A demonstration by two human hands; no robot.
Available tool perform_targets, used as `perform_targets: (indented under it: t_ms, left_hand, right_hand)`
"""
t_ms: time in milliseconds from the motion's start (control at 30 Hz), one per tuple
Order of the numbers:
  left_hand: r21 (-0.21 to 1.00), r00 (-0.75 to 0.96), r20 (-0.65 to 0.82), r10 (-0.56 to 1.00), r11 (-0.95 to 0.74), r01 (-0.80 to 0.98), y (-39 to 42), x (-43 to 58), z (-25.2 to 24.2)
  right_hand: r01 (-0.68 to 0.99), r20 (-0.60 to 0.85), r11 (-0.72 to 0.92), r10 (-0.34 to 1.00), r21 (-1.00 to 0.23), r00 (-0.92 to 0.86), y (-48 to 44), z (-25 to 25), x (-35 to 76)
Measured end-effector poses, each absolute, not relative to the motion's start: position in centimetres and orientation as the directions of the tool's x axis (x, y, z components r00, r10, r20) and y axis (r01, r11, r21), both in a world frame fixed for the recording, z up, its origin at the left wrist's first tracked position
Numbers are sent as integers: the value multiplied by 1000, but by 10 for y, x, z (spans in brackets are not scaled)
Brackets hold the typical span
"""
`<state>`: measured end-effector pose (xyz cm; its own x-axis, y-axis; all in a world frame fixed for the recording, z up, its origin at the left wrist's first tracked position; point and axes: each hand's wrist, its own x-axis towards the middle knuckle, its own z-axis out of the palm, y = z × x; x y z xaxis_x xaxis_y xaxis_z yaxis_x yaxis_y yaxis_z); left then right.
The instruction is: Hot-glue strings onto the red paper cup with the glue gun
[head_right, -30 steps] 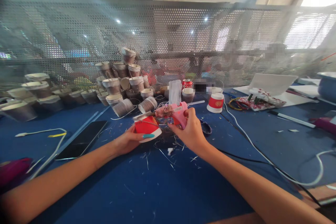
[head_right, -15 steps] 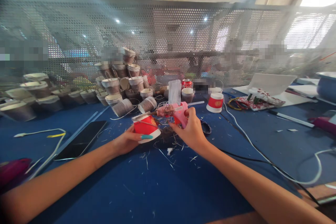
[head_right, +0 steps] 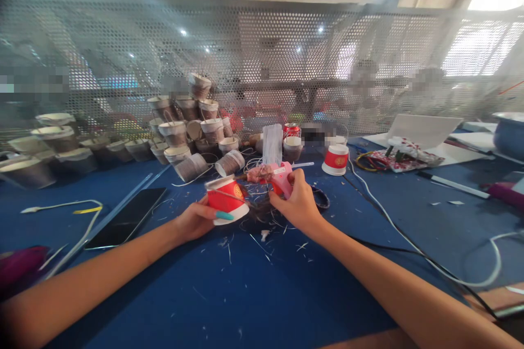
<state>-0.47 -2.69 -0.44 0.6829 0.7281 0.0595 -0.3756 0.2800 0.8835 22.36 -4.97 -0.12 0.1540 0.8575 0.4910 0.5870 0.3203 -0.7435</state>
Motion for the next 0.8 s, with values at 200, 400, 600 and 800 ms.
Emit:
perform_targets:
  t_ms: [200,400,600,800]
  left_hand:
    - [891,698,56,714,280,-357,-27,-6,-5]
    - [909,688,20,726,273,-314,-25,-6,-6]
    - [919,685,19,729,258,-300,-25,-7,-7]
    - [920,687,14,726,261,-294,-24,-8,-9]
  right_hand:
    - [555,494,351,860,-754,128,-49,-3,224]
    - [575,518,360,845,-734,132,-48,-4,224]
    - [576,519,362,845,-733,130,-50,-2,224]
    - [574,511,356,850,-737,128,-51,-1,224]
